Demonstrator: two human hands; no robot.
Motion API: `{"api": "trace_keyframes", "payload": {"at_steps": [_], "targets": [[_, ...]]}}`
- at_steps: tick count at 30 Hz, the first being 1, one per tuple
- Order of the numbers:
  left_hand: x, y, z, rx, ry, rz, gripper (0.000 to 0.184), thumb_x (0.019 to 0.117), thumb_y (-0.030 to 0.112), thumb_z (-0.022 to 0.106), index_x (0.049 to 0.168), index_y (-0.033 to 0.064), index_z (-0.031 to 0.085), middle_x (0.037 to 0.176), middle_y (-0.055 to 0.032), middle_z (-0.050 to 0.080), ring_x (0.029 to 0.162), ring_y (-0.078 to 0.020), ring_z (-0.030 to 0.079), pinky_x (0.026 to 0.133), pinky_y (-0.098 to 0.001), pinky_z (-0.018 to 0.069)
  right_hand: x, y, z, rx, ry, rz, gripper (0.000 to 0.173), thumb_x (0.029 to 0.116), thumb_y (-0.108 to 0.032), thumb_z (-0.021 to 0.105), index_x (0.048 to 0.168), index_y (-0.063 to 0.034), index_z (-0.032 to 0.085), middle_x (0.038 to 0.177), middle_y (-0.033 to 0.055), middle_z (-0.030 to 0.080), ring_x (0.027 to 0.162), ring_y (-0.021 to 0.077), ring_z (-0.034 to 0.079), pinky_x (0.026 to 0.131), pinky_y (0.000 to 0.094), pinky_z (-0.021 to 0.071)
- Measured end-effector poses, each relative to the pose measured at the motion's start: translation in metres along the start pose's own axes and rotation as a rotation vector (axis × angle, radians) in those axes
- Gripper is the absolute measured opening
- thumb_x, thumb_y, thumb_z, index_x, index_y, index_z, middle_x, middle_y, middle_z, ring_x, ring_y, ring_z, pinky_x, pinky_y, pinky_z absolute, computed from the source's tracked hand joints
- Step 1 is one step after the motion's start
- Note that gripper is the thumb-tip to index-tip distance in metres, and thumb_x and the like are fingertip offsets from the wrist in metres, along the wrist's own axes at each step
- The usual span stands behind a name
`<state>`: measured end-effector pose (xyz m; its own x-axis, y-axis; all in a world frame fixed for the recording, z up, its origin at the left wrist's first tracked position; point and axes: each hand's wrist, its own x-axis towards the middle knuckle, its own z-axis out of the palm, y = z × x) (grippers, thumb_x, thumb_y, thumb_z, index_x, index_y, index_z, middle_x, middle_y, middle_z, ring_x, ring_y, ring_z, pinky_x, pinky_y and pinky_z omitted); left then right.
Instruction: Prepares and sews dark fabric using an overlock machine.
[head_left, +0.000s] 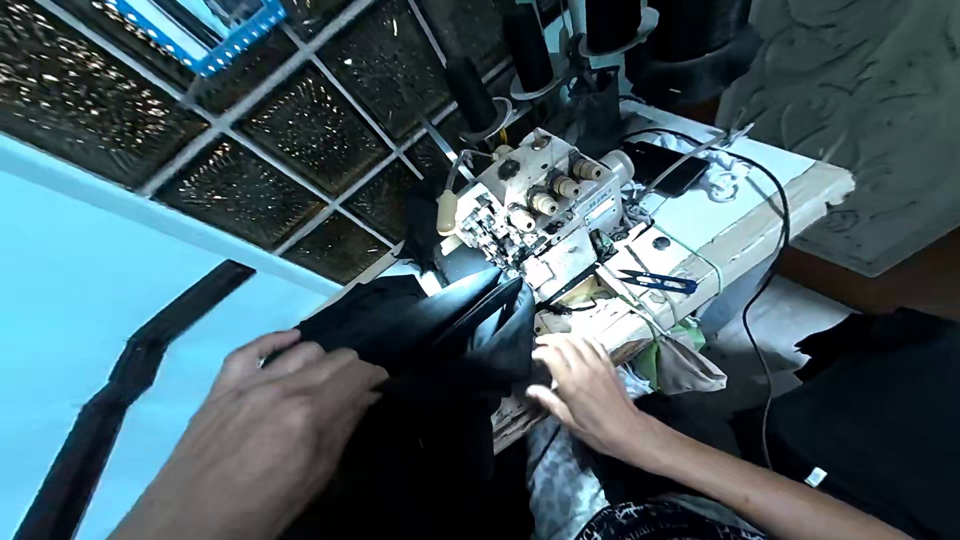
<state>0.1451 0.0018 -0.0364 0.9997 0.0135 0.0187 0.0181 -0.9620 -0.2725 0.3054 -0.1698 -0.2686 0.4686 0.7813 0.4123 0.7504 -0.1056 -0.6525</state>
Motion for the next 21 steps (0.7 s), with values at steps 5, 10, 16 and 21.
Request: {"api": "trace_keyframes", "payload": {"at_steps": [5,10,16,21], "targets": [[0.015,0.009,0.000,-0.210,0.137,0.081,0.043,0.1065,0.033,0.043,0.092,0.0069,0.075,0.077,-0.0034,0.066,0.081,-0.0160,0.065,0.100,-0.0470,0.0447,-0.005,-0.043,0.048,0.138,-0.532,-0.082,0.073,0.0945,-0.052,0.065,0.145,-0.0002,0.055,0.159,0.0287,0.038,0.152,0.0472,0.026,0.122,0.0676,0.0138],[0.028,0.048,-0.003,-0.233,0.105,0.212,0.034,0.1086,0.025,0.041,0.092,0.0102,0.067,0.077,-0.0066,0.061,0.082,-0.0245,0.061,0.101,-0.0481,0.0407,0.031,-0.083,0.025,0.550,0.036,-0.273,0.034,0.0841,-0.014,0.076,0.107,0.0107,0.072,0.104,0.0252,0.074,0.102,0.0352,0.071,0.098,0.0429,0.0523],[0.011,-0.017,0.032,-0.036,0.155,-0.051,0.037,0.1007,0.026,0.047,0.091,0.0069,0.077,0.083,-0.0087,0.071,0.094,-0.0348,0.068,0.102,-0.0687,0.0373,0.032,-0.034,0.066,0.230,-0.597,-0.253,0.043,0.0945,-0.017,0.071,0.134,-0.0018,0.064,0.147,0.0227,0.055,0.142,0.0455,0.044,0.116,0.0676,0.0292],[0.003,-0.047,0.054,-0.196,0.083,-0.201,0.023,0.1011,0.010,0.054,0.099,-0.0037,0.073,0.099,-0.0180,0.073,0.104,-0.0414,0.066,0.099,-0.0655,0.0409,0.031,0.012,0.027,0.215,0.028,-0.337,0.016,0.0888,-0.001,0.063,0.096,-0.0027,0.077,0.090,0.0138,0.075,0.086,0.0317,0.073,0.080,0.0503,0.0578]]}}
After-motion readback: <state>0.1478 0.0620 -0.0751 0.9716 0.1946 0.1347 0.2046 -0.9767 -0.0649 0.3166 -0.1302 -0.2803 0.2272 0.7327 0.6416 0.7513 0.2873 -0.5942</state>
